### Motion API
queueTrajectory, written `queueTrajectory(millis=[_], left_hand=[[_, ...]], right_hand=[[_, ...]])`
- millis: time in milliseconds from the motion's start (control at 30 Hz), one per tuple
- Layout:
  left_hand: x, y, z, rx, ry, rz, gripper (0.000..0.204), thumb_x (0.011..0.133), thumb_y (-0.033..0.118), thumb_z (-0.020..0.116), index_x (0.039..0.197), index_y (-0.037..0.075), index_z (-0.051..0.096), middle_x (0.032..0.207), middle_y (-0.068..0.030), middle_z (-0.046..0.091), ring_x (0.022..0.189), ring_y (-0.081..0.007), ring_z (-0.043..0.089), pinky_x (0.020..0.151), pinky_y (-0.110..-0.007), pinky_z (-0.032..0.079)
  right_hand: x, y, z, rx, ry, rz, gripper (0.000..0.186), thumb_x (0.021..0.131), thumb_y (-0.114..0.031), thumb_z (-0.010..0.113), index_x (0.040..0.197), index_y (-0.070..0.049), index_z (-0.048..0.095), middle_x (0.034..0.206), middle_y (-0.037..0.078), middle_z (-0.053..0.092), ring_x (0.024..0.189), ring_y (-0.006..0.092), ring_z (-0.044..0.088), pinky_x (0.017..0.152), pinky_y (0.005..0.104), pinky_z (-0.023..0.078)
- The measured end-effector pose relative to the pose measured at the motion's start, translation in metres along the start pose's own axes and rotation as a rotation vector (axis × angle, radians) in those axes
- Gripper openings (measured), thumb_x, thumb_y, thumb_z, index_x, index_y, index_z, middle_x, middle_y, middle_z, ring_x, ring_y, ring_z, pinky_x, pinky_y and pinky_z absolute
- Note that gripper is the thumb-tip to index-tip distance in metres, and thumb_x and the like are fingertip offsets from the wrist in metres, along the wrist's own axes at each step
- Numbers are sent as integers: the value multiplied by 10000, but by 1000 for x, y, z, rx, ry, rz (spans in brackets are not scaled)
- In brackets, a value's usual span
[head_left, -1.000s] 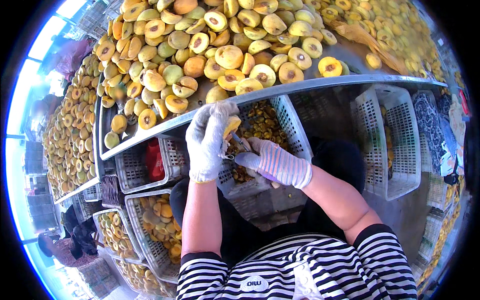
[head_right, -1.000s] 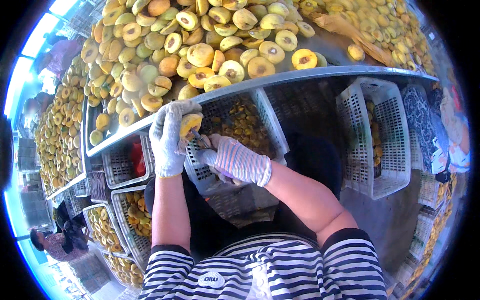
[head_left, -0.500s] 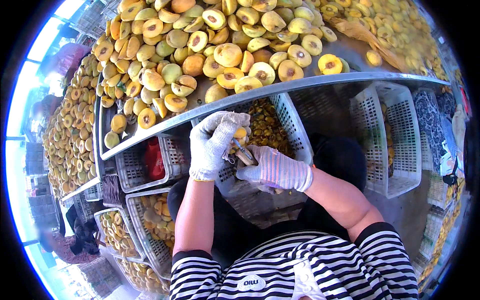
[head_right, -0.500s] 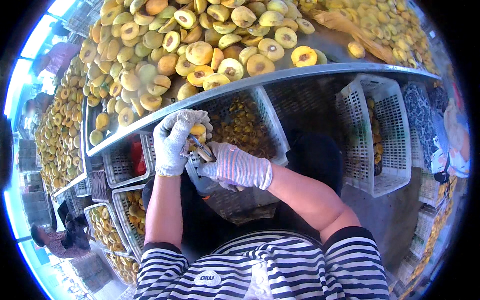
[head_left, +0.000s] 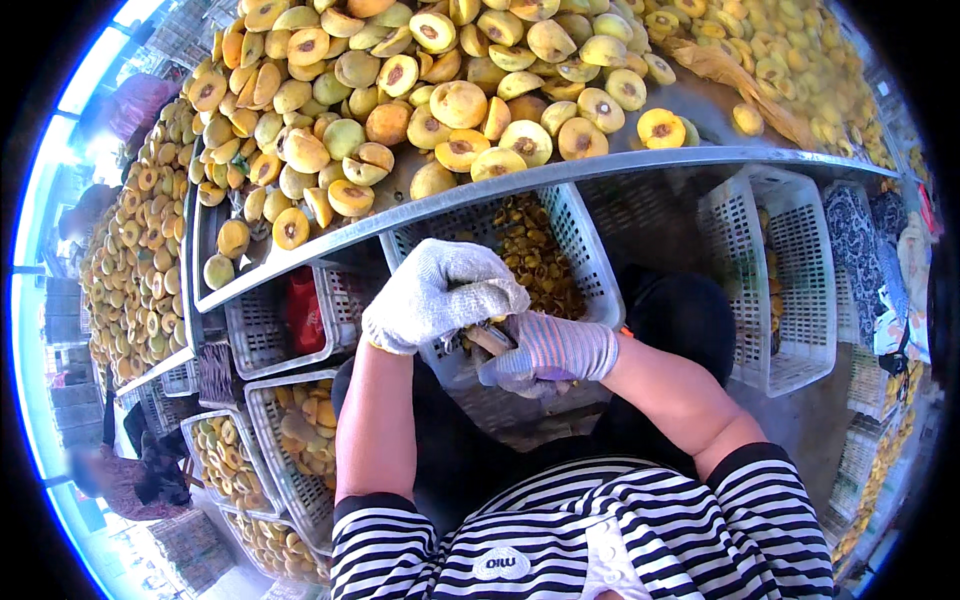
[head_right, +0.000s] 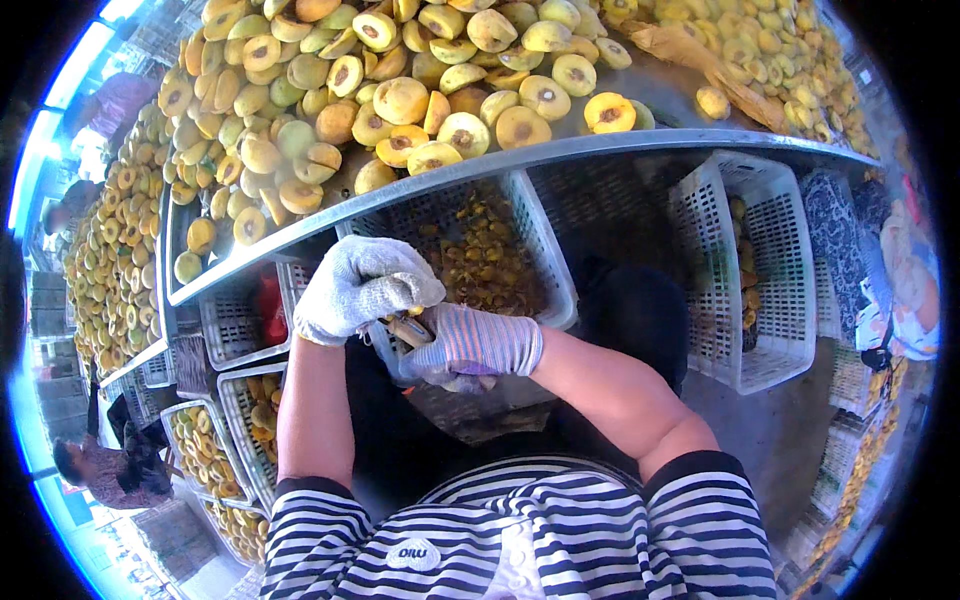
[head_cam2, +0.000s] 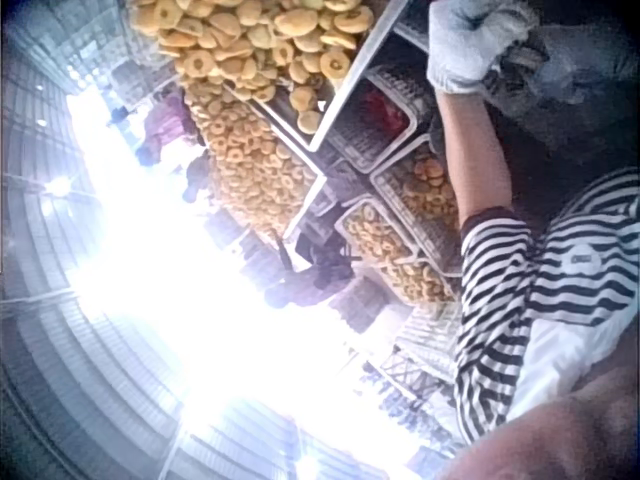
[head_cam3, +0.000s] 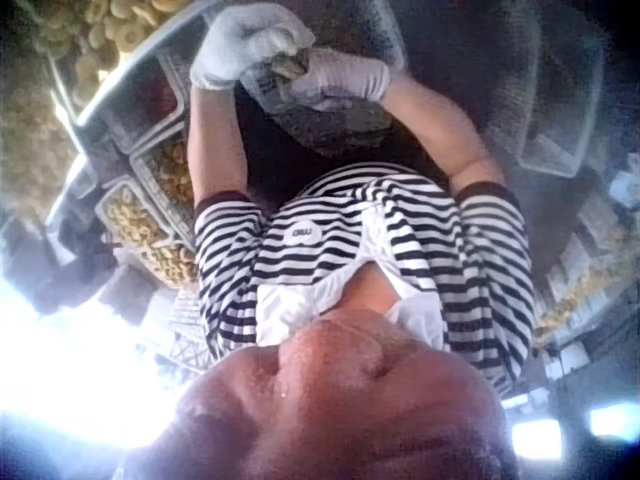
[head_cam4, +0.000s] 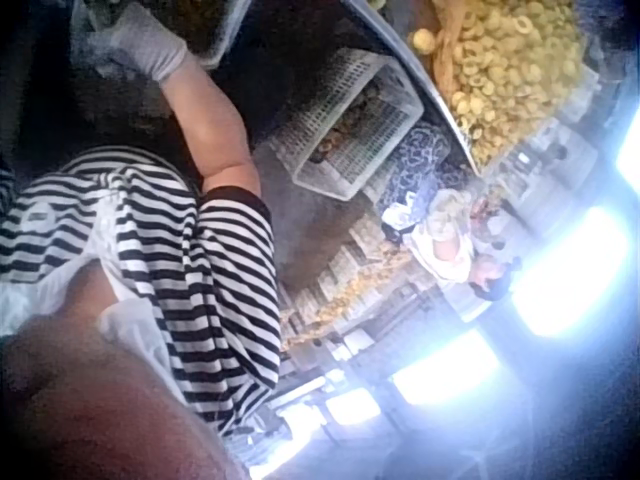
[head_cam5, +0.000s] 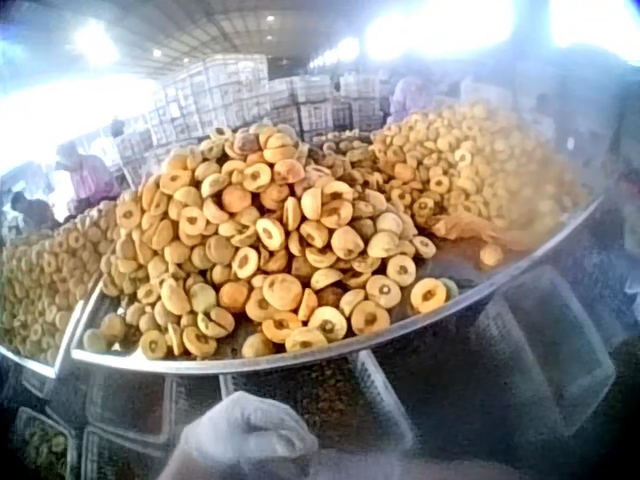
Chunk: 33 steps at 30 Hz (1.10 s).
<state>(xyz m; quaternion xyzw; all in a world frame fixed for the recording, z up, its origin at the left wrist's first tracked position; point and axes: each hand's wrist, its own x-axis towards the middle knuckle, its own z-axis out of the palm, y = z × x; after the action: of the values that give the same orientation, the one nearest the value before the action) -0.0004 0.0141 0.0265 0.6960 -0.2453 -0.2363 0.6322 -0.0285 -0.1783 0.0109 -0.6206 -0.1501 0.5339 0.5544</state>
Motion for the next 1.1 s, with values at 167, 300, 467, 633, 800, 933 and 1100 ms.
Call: queueTrajectory(millis=[167,300,467,633,800,933,1100], left_hand=[[3,-20,15,-330,211,123,165,803,140,715,796,-24,698,846,-136,691,801,-245,674,759,-349,543],[9,-29,27,-834,585,-32,533,942,492,546,957,-34,627,848,-160,667,695,-292,665,603,-388,565],[-31,-7,1,-688,958,6,456,958,424,555,1050,-18,619,926,-171,670,747,-277,672,640,-363,581],[-185,17,-11,654,1251,-145,238,954,147,550,1090,-25,641,1051,-118,653,931,-189,657,803,-291,541],[-187,39,16,607,1447,-448,272,868,71,648,1135,17,653,1049,-116,681,949,-177,648,841,-313,515],[-71,30,55,982,774,-1,375,782,191,726,1130,76,646,1103,-144,650,1069,-322,602,923,-413,487],[-11,-2,17,1105,767,-50,270,812,236,710,1035,85,685,1026,-133,668,1004,-322,623,870,-396,502]], right_hand=[[12,25,-8,-118,56,-178,389,782,-352,698,1028,-66,605,686,56,607,557,160,608,502,279,488],[4,16,-17,64,18,-238,322,747,-332,738,918,-78,639,750,30,609,665,124,590,622,263,470],[2,18,-21,-129,269,-179,321,747,-321,731,873,-51,612,710,28,571,666,128,577,646,277,462],[10,43,-22,-631,490,-339,396,831,-355,677,1006,-13,578,788,180,651,751,330,649,729,398,500],[10,31,-13,-1076,615,-154,316,897,-335,600,994,-39,550,801,192,676,811,372,668,711,473,515],[10,24,-5,-1212,643,-149,263,913,-318,573,1000,-75,524,791,151,677,787,345,675,689,461,514],[17,45,-27,-1465,477,84,314,942,-182,484,1239,-95,538,1062,107,662,903,246,678,694,425,520]])
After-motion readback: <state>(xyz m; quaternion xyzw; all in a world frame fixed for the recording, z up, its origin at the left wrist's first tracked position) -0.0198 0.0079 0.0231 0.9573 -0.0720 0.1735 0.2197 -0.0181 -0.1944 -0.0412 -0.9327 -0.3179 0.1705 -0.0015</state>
